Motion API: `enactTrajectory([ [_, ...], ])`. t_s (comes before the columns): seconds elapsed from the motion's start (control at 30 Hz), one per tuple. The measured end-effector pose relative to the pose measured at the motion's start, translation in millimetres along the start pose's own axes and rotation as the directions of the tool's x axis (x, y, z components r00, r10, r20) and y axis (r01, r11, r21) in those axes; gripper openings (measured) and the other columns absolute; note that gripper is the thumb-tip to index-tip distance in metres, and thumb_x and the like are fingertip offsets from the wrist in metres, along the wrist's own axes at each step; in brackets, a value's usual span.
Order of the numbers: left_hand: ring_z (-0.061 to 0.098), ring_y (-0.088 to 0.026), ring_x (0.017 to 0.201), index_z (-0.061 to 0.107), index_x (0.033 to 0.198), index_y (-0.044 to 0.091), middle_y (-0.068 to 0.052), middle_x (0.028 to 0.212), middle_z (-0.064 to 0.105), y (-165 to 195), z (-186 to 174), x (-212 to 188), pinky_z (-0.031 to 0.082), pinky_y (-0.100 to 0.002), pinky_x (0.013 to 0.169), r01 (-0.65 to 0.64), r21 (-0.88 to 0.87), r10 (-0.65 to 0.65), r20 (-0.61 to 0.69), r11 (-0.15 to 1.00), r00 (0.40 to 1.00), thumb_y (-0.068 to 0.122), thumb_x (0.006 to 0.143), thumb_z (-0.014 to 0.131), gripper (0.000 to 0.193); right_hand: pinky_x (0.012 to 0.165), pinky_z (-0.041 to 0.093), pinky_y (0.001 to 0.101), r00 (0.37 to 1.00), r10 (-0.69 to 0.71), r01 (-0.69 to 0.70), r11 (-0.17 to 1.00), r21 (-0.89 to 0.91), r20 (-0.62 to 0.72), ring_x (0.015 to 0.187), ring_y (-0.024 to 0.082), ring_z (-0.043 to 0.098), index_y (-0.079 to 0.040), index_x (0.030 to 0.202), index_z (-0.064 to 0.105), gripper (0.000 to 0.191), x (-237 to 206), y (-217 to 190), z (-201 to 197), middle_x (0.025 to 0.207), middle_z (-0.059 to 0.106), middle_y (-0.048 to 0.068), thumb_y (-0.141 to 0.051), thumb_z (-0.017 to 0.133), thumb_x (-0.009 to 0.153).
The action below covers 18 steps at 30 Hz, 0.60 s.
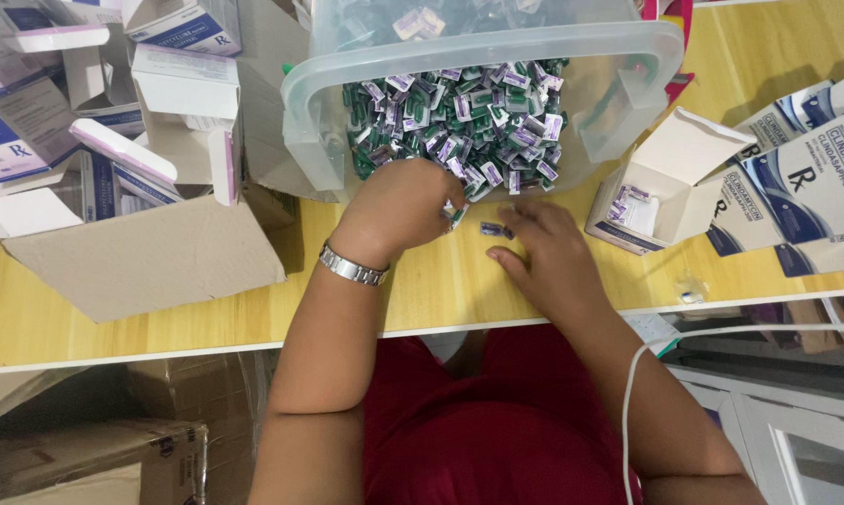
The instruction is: The person repeatedly picks small green and white wrapped items from a clear plastic bin and places them into a small white cardboard box. The person closes the box and secures it with tape from a dispenser.
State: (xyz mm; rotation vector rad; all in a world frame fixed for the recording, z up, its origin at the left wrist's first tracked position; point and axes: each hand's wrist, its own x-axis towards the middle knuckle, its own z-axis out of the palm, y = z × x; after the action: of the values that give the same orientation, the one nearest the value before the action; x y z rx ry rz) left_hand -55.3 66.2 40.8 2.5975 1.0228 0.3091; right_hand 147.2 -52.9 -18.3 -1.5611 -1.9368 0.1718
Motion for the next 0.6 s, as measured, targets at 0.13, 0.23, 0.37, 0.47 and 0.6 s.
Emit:
enactTrajectory([
  [0.13, 0.072, -0.034, 0.084, 0.083, 0.089, 0.019, -0.013, 0.088, 0.076, 0.0, 10.7, 2.7, 0.057, -0.046, 0.075, -0.003, -0.003, 0.003, 0.013, 1.0, 1.0, 0.005, 0.071, 0.073, 0.025, 0.102, 0.051, 0.0434, 0.998, 0.048, -0.052, 0.991, 0.124, 0.036, 0.121, 0.035, 0.062, -0.008, 0.125, 0.07, 0.042, -2.2, -1.4, 1.9, 0.129, 0.067, 0.015, -0.017, 0.082, 0.085],
  [0.23, 0.073, -0.033, 0.084, 0.083, 0.088, 0.019, -0.013, 0.088, 0.076, -0.2, 17.5, 2.0, 0.057, -0.045, 0.075, -0.041, -0.049, 0.04, -0.012, 0.998, 0.999, 0.002, 0.073, 0.07, 0.027, 0.104, 0.049, 0.0446, 0.999, 0.049, -0.046, 0.98, 0.191, -0.01, 0.122, 0.037, 0.061, -0.004, 0.127, 0.067, 0.051, -1.5, 0.4, -1.1, 0.13, 0.066, 0.017, -0.018, 0.082, 0.08],
  [0.37, 0.072, -0.035, 0.082, 0.083, 0.088, 0.019, -0.013, 0.086, 0.075, -4.4, 13.8, 1.0, 0.057, -0.046, 0.074, -0.038, 0.004, 0.038, -0.023, 0.999, 0.999, 0.003, 0.073, 0.069, 0.025, 0.102, 0.046, 0.0461, 1.0, 0.022, -0.023, 0.99, 0.142, 0.009, 0.119, 0.04, 0.057, 0.0, 0.127, 0.065, 0.061, 4.8, 1.5, -3.0, 0.129, 0.065, 0.019, -0.021, 0.086, 0.074],
  [0.47, 0.072, -0.035, 0.081, 0.082, 0.085, 0.019, -0.012, 0.085, 0.075, -9.0, 4.5, -1.5, 0.056, -0.046, 0.074, 0.037, 0.013, -0.036, -0.022, 0.999, 0.999, 0.006, 0.075, 0.07, 0.021, 0.101, 0.046, 0.0453, 0.999, 0.001, -0.009, 0.988, 0.156, 0.052, 0.117, 0.039, 0.057, -0.002, 0.127, 0.066, 0.054, 8.0, -2.0, 3.2, 0.126, 0.067, 0.017, -0.018, 0.083, 0.078],
  [0.6, 0.072, -0.035, 0.081, 0.082, 0.086, 0.02, -0.013, 0.086, 0.075, -8.4, -1.0, -1.0, 0.056, -0.046, 0.075, 0.075, 0.014, -0.076, 0.029, 0.997, 0.997, 0.008, 0.075, 0.072, 0.019, 0.1, 0.048, 0.0442, 0.999, -0.005, -0.001, 0.987, 0.161, 0.038, 0.114, 0.036, 0.06, -0.005, 0.122, 0.071, 0.038, 8.9, -1.5, 10.9, 0.122, 0.069, 0.014, -0.009, 0.075, 0.085],
])
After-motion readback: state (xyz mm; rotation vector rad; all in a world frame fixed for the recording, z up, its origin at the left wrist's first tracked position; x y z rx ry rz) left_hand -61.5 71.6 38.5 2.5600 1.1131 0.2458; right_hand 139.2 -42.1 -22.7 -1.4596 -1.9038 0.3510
